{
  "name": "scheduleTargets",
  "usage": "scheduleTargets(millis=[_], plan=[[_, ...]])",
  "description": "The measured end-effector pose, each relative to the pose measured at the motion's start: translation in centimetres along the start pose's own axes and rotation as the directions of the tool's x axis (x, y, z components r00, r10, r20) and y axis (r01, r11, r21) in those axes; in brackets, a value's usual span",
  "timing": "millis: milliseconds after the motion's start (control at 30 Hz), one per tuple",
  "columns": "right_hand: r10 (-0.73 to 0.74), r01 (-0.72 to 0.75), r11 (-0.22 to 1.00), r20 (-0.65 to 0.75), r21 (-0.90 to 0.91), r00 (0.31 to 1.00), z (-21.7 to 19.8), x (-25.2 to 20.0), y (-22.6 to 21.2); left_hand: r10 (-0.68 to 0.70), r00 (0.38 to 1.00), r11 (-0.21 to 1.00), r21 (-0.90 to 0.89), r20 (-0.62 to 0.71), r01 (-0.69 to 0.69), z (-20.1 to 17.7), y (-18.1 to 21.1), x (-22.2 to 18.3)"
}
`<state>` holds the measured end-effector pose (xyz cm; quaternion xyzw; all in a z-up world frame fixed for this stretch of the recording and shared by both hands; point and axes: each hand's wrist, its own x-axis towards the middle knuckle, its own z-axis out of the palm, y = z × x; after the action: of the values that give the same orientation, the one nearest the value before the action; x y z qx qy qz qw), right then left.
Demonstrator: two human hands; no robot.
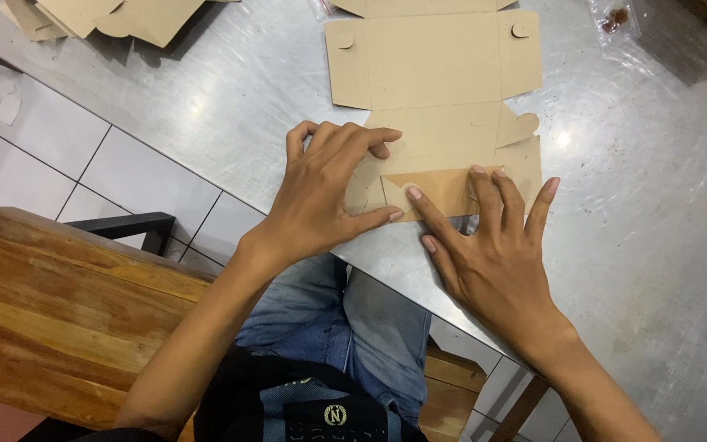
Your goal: Assembling and folding cardboard boxes on a metal table by hand.
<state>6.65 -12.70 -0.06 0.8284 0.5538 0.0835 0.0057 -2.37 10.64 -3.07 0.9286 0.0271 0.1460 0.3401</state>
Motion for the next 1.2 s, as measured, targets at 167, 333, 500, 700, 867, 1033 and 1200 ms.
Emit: scheduleTargets(millis=[167, 333, 500, 700, 867, 1033, 1200], plan=[[0.002, -0.002, 1.0, -0.005, 0.005, 1.0, 0.02, 0.0, -0.02, 0.013, 1.0, 1.0, -0.018, -0.004, -0.013, 0.03, -0.02, -0.03], [0.005, -0.005, 1.0, -0.01, 0.006, 1.0, 0.13, -0.05, 0.01, 0.01, 0.999, 0.998, -0.061, -0.039, -0.013, -0.21, 0.23, 0.19], [0.006, -0.006, 1.0, -0.004, 0.008, 1.0, 0.04, 0.02, -0.02, 0.011, 0.999, 0.999, -0.046, -0.034, -0.012, -0.21, 0.18, 0.18], [0.001, -0.001, 1.0, -0.006, 0.006, 1.0, 0.02, 0.02, 0.01, 0.012, 1.0, 0.999, -0.041, 0.025, -0.011, -0.3, -0.16, 0.11], [0.004, -0.004, 1.0, 0.006, 0.012, 1.0, 0.09, -0.07, 0.03, 0.014, 0.998, 0.998, -0.06, 0.06, -0.011, -0.47, -0.25, 0.11], [0.009, -0.009, 1.0, 0.006, 0.007, 1.0, -0.01, -0.05, 0.0, 0.007, 0.997, 0.998, -0.067, 0.076, -0.002, -0.62, -0.16, 0.16], [0.009, -0.009, 1.0, 0.001, 0.012, 1.0, -0.01, -0.03, -0.03, 0.009, 0.996, 0.997, -0.076, 0.085, -0.002, -0.74, -0.14, 0.15]])
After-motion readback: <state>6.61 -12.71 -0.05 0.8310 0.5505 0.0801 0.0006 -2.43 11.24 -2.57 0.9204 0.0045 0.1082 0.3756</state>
